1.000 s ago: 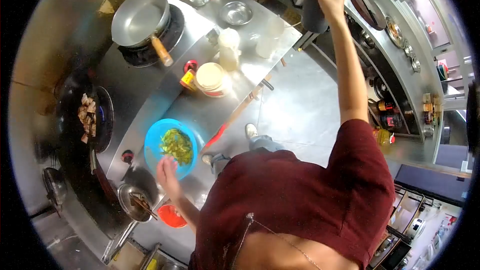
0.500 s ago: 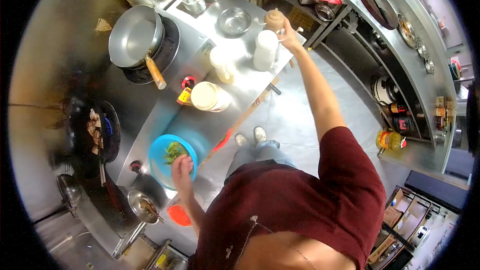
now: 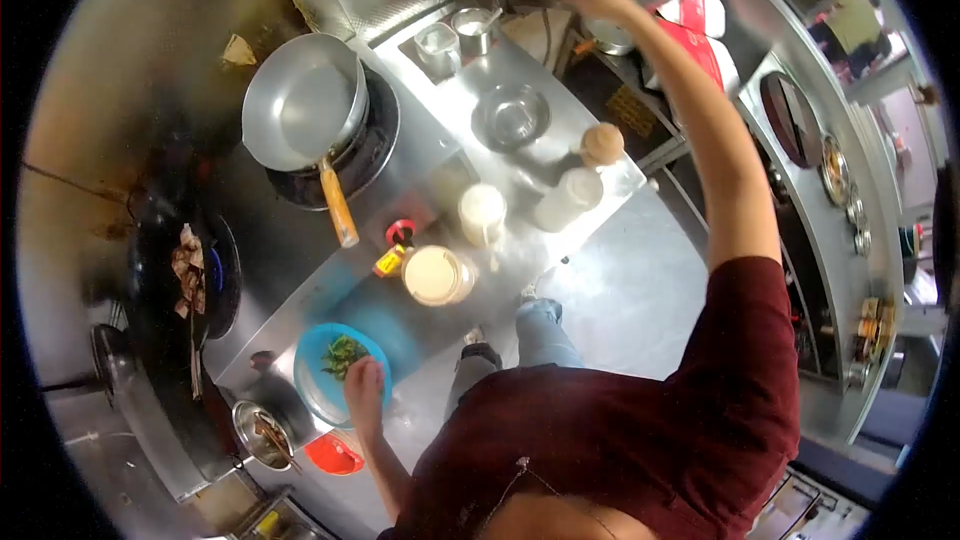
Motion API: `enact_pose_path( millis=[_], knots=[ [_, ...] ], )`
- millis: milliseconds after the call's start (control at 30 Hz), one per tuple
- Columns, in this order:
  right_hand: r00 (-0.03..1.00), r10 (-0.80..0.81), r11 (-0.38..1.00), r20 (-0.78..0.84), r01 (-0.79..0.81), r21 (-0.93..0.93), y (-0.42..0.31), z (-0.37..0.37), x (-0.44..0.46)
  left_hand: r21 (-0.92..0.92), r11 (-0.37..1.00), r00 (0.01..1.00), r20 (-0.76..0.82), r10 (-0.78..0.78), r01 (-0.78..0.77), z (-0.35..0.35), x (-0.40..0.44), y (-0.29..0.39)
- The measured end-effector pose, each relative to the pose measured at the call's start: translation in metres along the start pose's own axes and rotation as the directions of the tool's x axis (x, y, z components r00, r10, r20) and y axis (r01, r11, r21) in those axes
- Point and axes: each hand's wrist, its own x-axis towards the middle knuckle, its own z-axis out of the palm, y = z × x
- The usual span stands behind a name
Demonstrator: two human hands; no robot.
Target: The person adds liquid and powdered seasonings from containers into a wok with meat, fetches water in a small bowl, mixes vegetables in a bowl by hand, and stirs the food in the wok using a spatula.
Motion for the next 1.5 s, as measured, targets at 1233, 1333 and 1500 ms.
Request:
enact_pose_path(
  millis=[1233, 1333, 1500],
  knots=[
    [0.894, -0.141, 0.976, 0.426, 0.053, 0.211, -0.115, 0.215, 0.168, -0.043, 0.969, 0.859, -0.455, -0.236, 0.244, 0.111, -0.03, 0.023],
    [0.916, -0.107, 0.917, 0.386, -0.058, 0.394, -0.09, 0.248, 0.187, -0.048, 0.973, 0.862, -0.456, -0.222, 0.225, 0.108, -0.03, 0.022],
    [0.902, -0.187, 0.731, 0.389, -0.137, 0.669, -0.053, 0.277, 0.205, -0.042, 0.976, 0.866, -0.455, -0.208, 0.213, 0.101, -0.029, 0.018]
  ],
)
